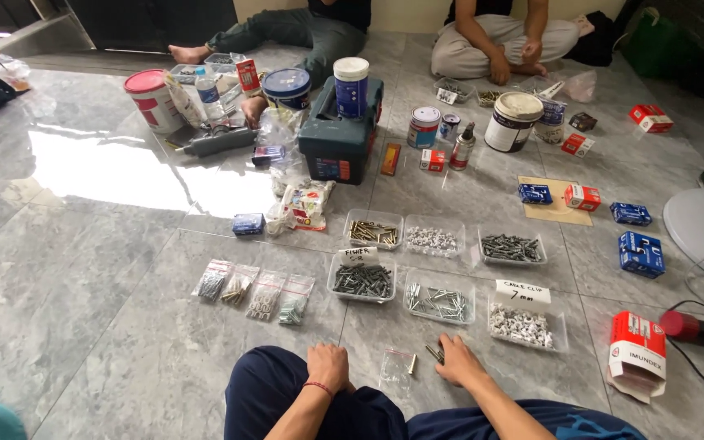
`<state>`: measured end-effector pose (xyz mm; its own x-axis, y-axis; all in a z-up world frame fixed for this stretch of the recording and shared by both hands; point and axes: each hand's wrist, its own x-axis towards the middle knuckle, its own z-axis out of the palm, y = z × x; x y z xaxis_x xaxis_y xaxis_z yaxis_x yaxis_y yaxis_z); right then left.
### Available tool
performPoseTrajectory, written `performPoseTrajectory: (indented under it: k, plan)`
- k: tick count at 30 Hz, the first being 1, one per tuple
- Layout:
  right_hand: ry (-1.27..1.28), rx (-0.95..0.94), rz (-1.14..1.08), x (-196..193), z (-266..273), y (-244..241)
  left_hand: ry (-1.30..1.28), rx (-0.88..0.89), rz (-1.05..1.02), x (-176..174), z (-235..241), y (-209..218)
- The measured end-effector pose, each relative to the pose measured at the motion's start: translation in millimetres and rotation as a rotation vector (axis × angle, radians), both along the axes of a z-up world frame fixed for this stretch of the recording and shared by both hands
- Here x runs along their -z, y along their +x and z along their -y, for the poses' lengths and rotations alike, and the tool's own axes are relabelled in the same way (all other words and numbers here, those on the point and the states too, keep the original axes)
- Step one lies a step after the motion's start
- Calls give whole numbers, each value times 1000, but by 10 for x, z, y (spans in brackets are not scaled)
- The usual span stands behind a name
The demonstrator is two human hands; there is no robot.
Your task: The person is sitting on the floor and assembling hardware by inserting screws into wall plugs and organizing them into various containers.
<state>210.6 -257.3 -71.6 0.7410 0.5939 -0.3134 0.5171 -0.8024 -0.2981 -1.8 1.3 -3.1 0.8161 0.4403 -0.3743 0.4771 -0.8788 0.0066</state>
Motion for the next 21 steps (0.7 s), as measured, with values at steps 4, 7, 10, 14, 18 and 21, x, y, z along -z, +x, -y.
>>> performPoseTrajectory:
  k: [4,7,10,14,18,21]
  plan:
    - [-36,16,-26,-168,-85,-19,10,4,9,42,-18,8]
    - [-143,21,-85,-272,-137,-96,-43,-11,10,78,-5,-20]
    - [-95,22,-24,-362,-176,-149,-10,-15,-4,65,-12,17]
    - [-159,0,-31,-370,-239,-177,-43,-51,-4,46,-39,6]
    - [-151,-19,-12,-337,-224,-242,-34,-37,-41,-21,-18,-34]
    - [-129,-58,41,-296,-230,-201,-60,-79,-63,-223,34,-33]
